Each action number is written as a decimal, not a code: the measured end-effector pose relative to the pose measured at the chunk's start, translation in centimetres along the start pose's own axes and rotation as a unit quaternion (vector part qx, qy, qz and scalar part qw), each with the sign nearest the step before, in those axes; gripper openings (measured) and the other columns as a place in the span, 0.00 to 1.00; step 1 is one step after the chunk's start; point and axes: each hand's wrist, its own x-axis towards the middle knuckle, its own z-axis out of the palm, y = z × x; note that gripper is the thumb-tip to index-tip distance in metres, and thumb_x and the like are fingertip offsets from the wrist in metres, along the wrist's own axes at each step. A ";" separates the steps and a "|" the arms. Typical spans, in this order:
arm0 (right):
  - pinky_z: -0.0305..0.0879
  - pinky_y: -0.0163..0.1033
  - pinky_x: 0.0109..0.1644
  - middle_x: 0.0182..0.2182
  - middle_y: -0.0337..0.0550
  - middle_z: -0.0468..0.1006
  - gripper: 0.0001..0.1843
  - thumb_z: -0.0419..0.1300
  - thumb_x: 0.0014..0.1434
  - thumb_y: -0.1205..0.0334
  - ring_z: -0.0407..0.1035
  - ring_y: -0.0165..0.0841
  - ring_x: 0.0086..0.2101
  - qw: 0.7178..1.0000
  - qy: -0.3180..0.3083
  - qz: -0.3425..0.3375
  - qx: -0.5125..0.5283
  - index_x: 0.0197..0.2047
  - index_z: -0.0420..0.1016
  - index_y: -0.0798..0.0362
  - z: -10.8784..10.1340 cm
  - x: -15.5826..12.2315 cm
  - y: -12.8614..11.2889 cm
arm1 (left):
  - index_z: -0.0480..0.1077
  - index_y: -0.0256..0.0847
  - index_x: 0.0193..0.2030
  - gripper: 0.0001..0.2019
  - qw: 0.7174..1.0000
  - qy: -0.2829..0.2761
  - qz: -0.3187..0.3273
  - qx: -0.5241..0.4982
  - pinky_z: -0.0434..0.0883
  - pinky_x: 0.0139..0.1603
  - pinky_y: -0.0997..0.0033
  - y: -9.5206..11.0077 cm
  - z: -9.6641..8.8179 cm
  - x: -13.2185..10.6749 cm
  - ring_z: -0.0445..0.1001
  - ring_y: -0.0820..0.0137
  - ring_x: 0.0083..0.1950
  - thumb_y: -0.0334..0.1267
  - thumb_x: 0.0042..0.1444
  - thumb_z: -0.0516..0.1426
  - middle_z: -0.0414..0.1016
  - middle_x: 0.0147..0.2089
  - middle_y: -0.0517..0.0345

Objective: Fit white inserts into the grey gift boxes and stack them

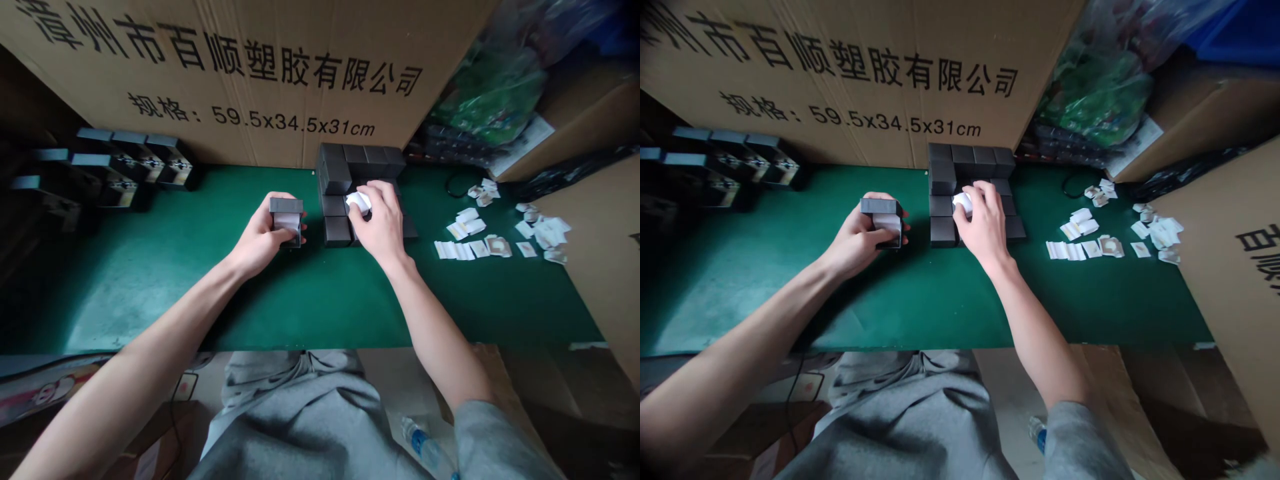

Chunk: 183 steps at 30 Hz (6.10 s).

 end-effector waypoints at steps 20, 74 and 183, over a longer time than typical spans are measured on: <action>0.73 0.59 0.64 0.56 0.53 0.74 0.14 0.59 0.65 0.63 0.72 0.48 0.58 1.000 0.000 0.004 0.005 0.53 0.75 0.49 0.2 0.0 0.1 | 0.72 0.39 0.50 0.22 0.994 0.039 -0.063 -0.083 0.83 0.57 0.49 0.2 0.5 0.2 0.83 0.57 0.53 0.24 0.47 0.64 0.82 0.53 0.47; 0.70 0.62 0.62 0.54 0.53 0.81 0.16 0.61 0.64 0.60 0.73 0.50 0.54 0.999 -0.029 0.035 -0.025 0.55 0.76 0.51 -0.3 0.1 -0.3 | 0.72 0.38 0.50 0.20 0.983 0.047 -0.077 -0.157 0.82 0.54 0.49 1.4 0.7 0.1 0.83 0.54 0.51 0.31 0.47 0.59 0.82 0.49 0.48; 0.76 0.40 0.44 0.38 0.44 0.83 0.11 0.59 0.74 0.59 0.78 0.33 0.37 0.983 -0.029 -0.179 0.030 0.46 0.83 0.53 0.5 -2.5 -6.8 | 0.76 0.39 0.43 0.11 0.996 -0.001 -0.033 -0.086 0.67 0.34 0.77 0.4 0.7 0.3 0.70 0.73 0.35 0.39 0.54 0.67 0.75 0.37 0.57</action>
